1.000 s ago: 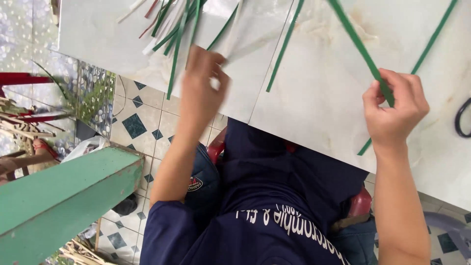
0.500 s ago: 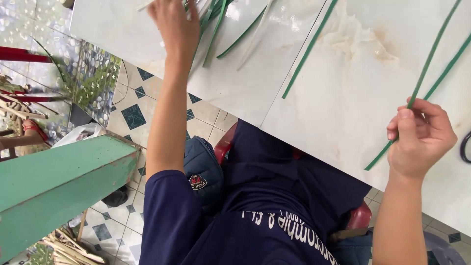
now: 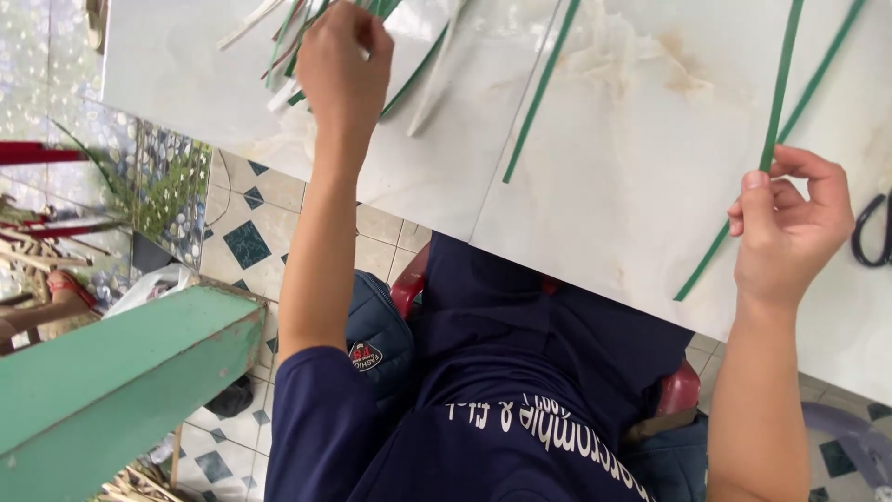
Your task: Weaving green plastic strips together on a table to create a star-shaped pattern, using scissors for trimming.
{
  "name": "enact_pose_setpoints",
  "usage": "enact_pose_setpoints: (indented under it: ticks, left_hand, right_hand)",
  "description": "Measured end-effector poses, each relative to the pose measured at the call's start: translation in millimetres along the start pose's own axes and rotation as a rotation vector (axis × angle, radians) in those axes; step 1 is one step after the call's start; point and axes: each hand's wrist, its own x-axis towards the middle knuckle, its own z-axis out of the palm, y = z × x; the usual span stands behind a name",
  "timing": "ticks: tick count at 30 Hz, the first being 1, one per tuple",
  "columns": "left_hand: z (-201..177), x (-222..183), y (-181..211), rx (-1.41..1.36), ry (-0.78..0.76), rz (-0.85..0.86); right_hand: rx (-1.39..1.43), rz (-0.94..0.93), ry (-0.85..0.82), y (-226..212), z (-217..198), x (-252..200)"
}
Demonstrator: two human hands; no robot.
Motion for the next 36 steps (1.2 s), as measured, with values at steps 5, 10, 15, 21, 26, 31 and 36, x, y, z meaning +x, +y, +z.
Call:
enact_pose_setpoints:
  ticks: [5,10,15,21,26,31,36]
  left_hand:
    - [-65.6,-23.3,85.3,-0.698,-0.322,-0.121]
    - [-32.2,-65.4,146.1,-0.853,-0.643,-0.206]
    - [2.4,-84.8,181.0,-0.895,-0.726,-0.219]
    - [35.5,-94.1,184.0,-0.619,-0.622,-0.072]
    - [17.4,-82.6,186.9,-0.409,-0.502,0.065]
    - [24.4,-79.5,177.8,-0.708,-0.65,-0.084]
    - [8.9,-72.4,177.7,-0.951,-0.735,-0.209]
  right_hand:
    - [0.051,-0.086,0.073,3.4,-3.6,3.5]
    - [-0.045,-0.247,0.008,3.6,3.9,5.1]
    - [-0.361,-0.393,-0.103,7.2,16.8,7.8]
    - [-0.494,-0.448,-0.178,19.9,32.3,18.8]
    - [-0.605,-0.354,-0.206,16.1,34.7,21.7]
    - [-0.409,-0.188,-0.289,6.6,30.6,23.8]
    - [-0.282,-0.073,-0.361,13.4,28.9,25.5]
